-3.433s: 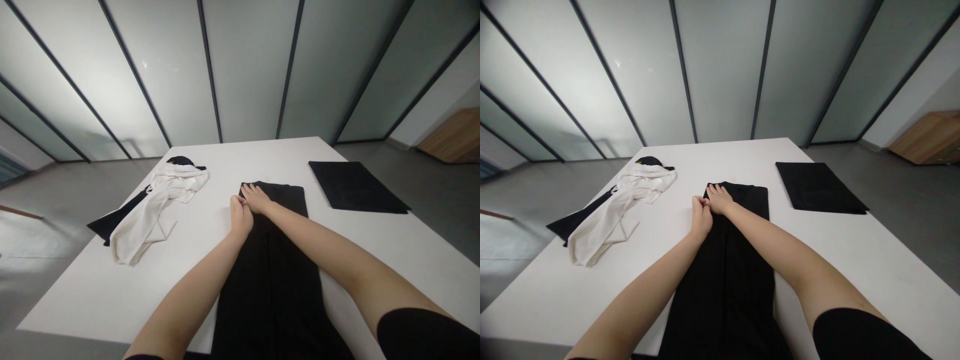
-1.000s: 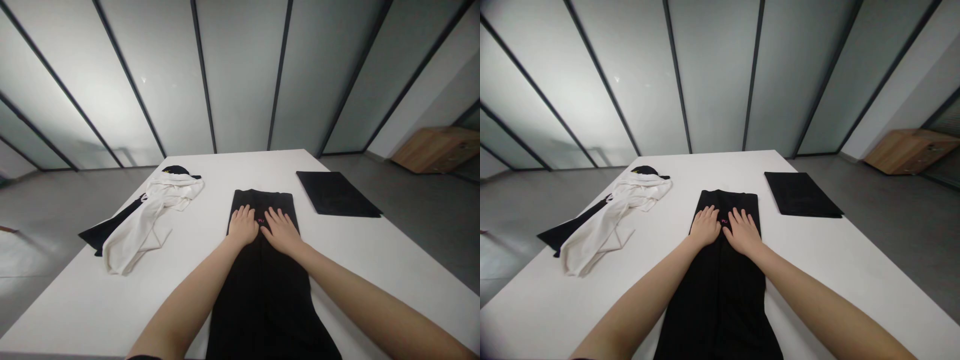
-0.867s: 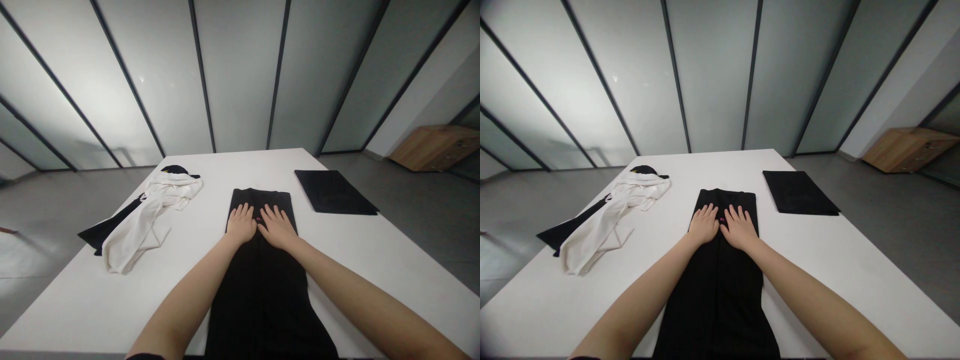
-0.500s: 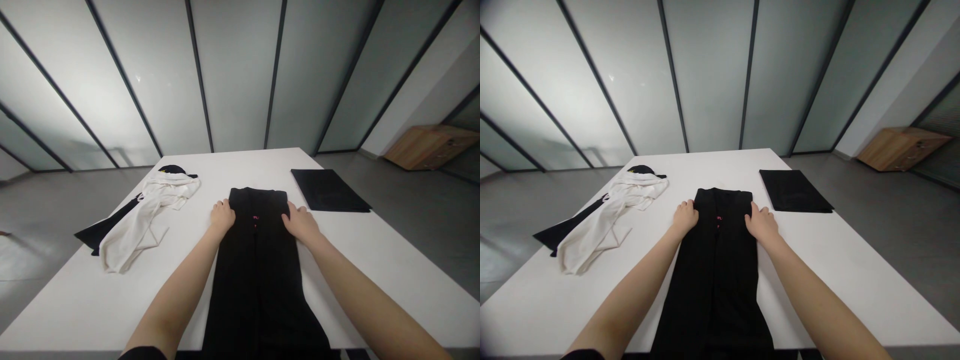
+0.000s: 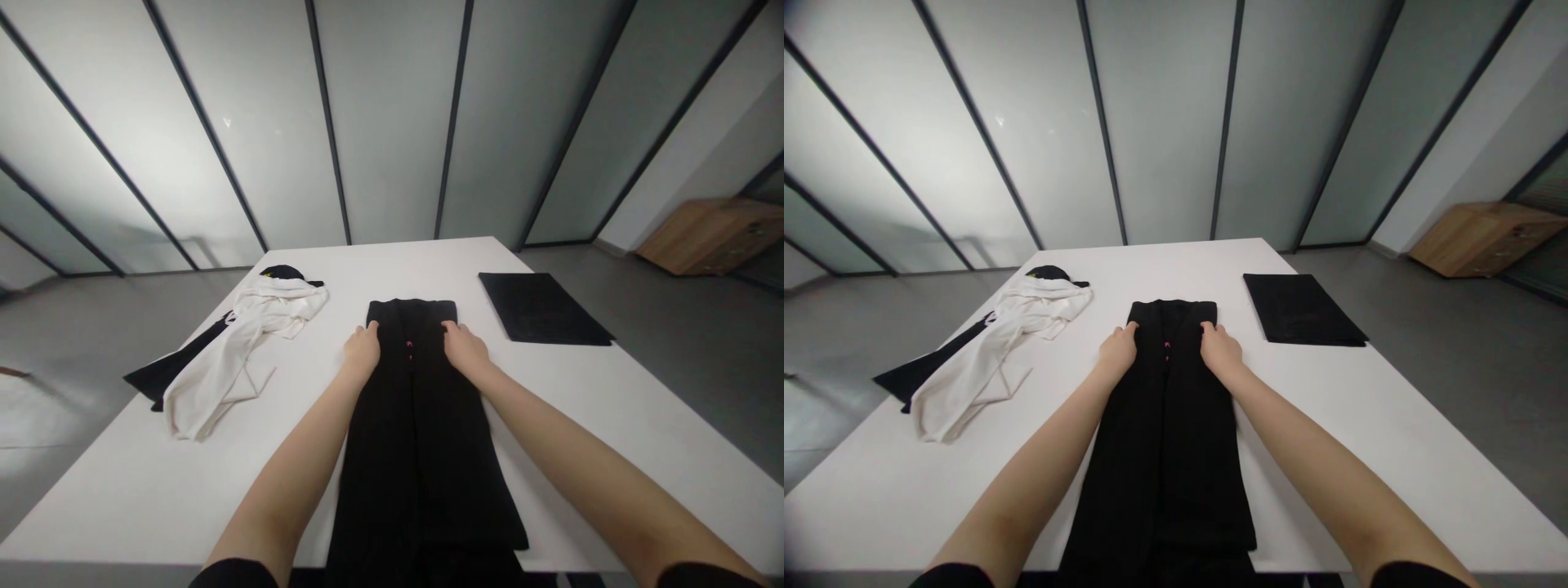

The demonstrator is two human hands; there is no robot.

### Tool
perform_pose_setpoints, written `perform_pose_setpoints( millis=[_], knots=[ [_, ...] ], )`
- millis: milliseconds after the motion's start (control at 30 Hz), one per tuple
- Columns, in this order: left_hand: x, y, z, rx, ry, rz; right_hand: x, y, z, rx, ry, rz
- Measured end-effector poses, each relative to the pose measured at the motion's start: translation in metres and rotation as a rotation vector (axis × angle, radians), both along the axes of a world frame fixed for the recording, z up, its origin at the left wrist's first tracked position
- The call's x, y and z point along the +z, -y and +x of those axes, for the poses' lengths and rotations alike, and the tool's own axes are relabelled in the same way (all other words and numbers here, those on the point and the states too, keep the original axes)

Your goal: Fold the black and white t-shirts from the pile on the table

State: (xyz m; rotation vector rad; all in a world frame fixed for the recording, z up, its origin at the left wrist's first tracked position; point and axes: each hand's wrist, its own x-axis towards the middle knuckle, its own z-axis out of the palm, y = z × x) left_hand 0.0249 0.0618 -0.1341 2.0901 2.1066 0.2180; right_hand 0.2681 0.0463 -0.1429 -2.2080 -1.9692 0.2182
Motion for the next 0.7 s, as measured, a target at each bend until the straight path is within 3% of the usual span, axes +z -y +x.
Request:
perform_pose_setpoints(
  millis=[400, 600, 700],
  knots=[
    [0.009, -0.070, -0.011, 0.171, -0.026, 0.060, 0.004, -0.098, -0.030, 0.042, -0.036, 0.028],
    [0.005, -0.080, -0.003, 0.208, -0.057, 0.207, 0.008, -0.111, -0.040, 0.046, -0.045, 0.046],
    [0.004, -0.077, -0.004, 0.127, -0.122, 0.311, 0.012, -0.104, -0.043, 0.046, -0.028, 0.108]
  ],
)
